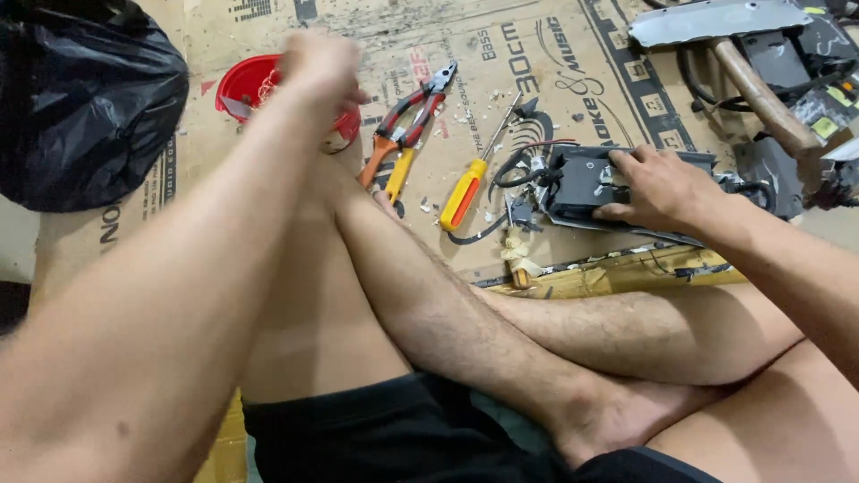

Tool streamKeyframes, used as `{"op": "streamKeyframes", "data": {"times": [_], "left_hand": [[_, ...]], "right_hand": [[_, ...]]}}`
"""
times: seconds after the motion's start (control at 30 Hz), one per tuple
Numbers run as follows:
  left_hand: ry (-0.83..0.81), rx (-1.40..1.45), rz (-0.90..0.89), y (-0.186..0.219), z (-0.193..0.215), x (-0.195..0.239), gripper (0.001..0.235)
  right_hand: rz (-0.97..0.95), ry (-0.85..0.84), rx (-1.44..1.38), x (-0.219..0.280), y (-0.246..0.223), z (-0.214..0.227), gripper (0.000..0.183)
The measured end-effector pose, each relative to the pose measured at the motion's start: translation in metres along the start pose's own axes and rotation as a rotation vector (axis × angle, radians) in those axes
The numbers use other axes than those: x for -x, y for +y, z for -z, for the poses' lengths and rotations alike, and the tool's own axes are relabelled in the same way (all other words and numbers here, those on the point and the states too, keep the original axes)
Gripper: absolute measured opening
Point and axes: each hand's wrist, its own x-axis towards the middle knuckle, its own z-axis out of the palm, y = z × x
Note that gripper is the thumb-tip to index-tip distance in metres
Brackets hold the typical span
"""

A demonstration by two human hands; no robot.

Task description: The person sits on the floor and uses a screwdriver to work on a black electronic device held in their lap. They manipulate wires and components within the device's casing while various tools and a container of copper wire are visible nearby.

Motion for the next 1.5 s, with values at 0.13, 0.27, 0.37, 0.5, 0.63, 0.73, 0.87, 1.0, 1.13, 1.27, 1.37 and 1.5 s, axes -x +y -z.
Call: {"op": "streamKeyframes", "data": {"times": [0.13, 0.27, 0.37, 0.5, 0.63, 0.73, 0.87, 1.0, 1.13, 1.27, 1.37, 1.5], "left_hand": [[-0.241, -0.077, -0.192, 0.006, -0.033, 0.094, 0.024], [-0.527, -0.675, -0.26, -0.025, -0.094, 0.111, 0.028], [-0.447, -0.652, -0.294, -0.052, -0.14, 0.102, 0.035], [-0.454, -0.558, -0.319, -0.069, -0.167, 0.073, 0.05], [-0.437, -0.347, -0.142, -0.028, -0.109, 0.121, 0.057], [-0.444, -0.471, -0.204, -0.032, -0.087, 0.116, 0.068], [-0.187, -0.649, -0.305, -0.054, -0.117, 0.077, 0.056], [-0.188, -0.711, -0.387, -0.031, -0.123, 0.111, 0.027], [-0.649, -0.636, -0.226, -0.026, -0.12, 0.18, 0.046], [-0.555, -0.541, -0.281, -0.061, -0.166, 0.196, 0.032], [-0.483, -0.307, -0.22, -0.048, -0.141, 0.204, 0.035], [-0.537, -0.101, -0.203, -0.025, -0.099, 0.206, 0.035]], "right_hand": [[0.089, 0.048, -0.074, -0.001, -0.018, 0.007, 0.097], [-0.075, 0.013, 0.018, -0.003, -0.027, 0.014, 0.095], [-0.201, 0.068, 0.04, 0.0, -0.025, 0.003, 0.103], [-0.293, -0.029, -0.319, 0.018, -0.031, 0.022, 0.102], [-0.208, -0.011, -0.315, -0.002, -0.005, -0.008, 0.101], [-0.257, -0.14, -0.439, -0.017, 0.003, -0.022, 0.116], [-0.272, -0.109, -0.388, -0.002, -0.005, -0.011, 0.109], [-0.292, -0.061, -0.386, 0.002, -0.011, -0.001, 0.116], [-0.293, -0.023, -0.275, 0.002, -0.019, 0.003, 0.131], [-0.291, -0.03, -0.161, -0.004, -0.017, 0.004, 0.122], [-0.279, -0.053, -0.208, -0.004, -0.022, 0.02, 0.114], [-0.283, -0.127, -0.386, -0.004, -0.019, 0.023, 0.117]]}}
